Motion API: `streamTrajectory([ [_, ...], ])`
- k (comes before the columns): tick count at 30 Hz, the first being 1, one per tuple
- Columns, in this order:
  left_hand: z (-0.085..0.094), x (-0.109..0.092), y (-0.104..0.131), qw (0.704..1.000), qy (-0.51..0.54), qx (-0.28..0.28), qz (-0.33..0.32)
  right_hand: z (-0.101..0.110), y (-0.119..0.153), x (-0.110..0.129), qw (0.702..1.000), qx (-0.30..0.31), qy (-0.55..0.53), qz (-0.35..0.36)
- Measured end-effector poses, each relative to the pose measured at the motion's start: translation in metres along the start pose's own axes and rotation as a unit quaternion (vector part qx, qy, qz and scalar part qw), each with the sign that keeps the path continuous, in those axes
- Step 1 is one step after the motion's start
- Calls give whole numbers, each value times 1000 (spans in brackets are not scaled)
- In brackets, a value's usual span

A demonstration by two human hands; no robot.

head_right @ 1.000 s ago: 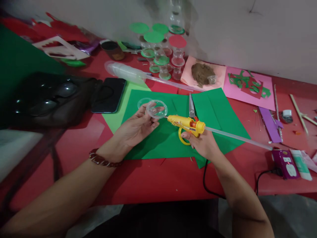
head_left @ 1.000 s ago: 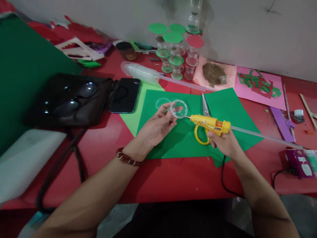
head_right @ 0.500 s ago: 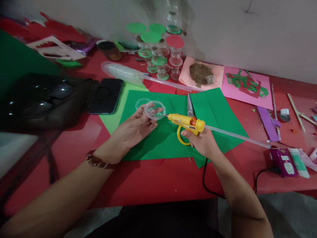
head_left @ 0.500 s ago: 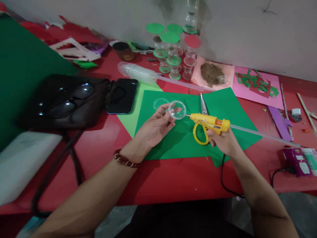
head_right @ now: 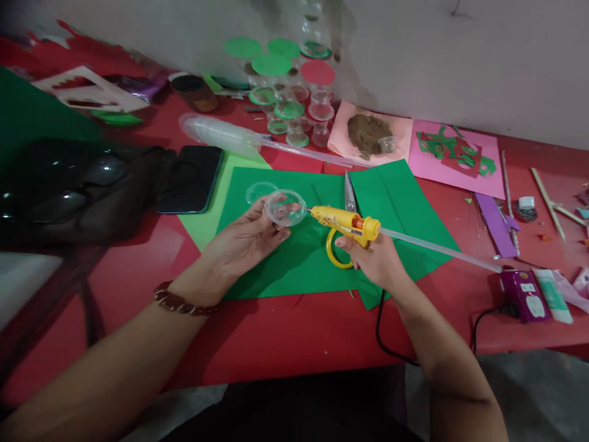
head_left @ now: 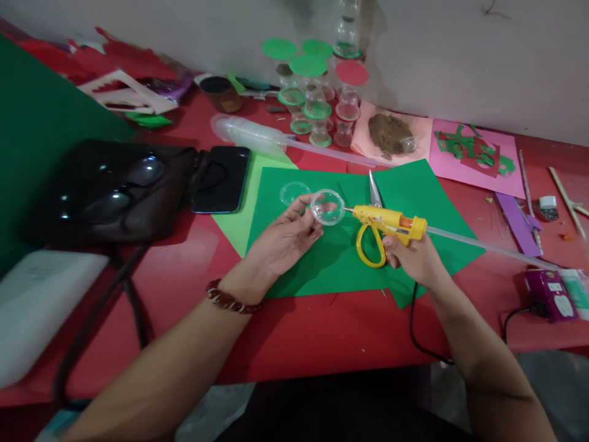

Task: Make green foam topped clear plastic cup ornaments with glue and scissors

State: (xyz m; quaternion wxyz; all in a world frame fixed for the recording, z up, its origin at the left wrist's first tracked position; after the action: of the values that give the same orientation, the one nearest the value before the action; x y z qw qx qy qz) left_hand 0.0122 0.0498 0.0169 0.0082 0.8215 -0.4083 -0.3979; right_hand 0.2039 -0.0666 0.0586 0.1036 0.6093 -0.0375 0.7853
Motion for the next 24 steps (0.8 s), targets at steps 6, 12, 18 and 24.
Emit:
streamTrajectory([
  [6,3,2,-1,1000,-5,-3,6,0,-1,-1,1000,-6,-8,4],
  [12,6,2,-2,1000,4,-12,11,0,0,-1,1000,5,2,8],
  [18,6,1,-2,1000,12,-12,5,-2,1,3,1000,12,0,11],
  [24,8,1,-4,1000,15,-20,3,-5,2,2,1000,21,-12,-3],
])
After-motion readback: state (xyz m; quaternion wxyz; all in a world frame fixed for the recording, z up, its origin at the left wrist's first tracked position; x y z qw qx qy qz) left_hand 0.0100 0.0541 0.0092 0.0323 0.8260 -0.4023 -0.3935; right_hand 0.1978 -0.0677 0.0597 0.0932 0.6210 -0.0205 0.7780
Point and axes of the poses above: each hand's wrist, its own y-axis away from the middle knuckle, its own z-axis out of the back of the hand, x = y × z, the point moved 7 cm from there along -y, towards the middle knuckle, and after that the axes turned 5 degrees about z, right-handed, at the moved point
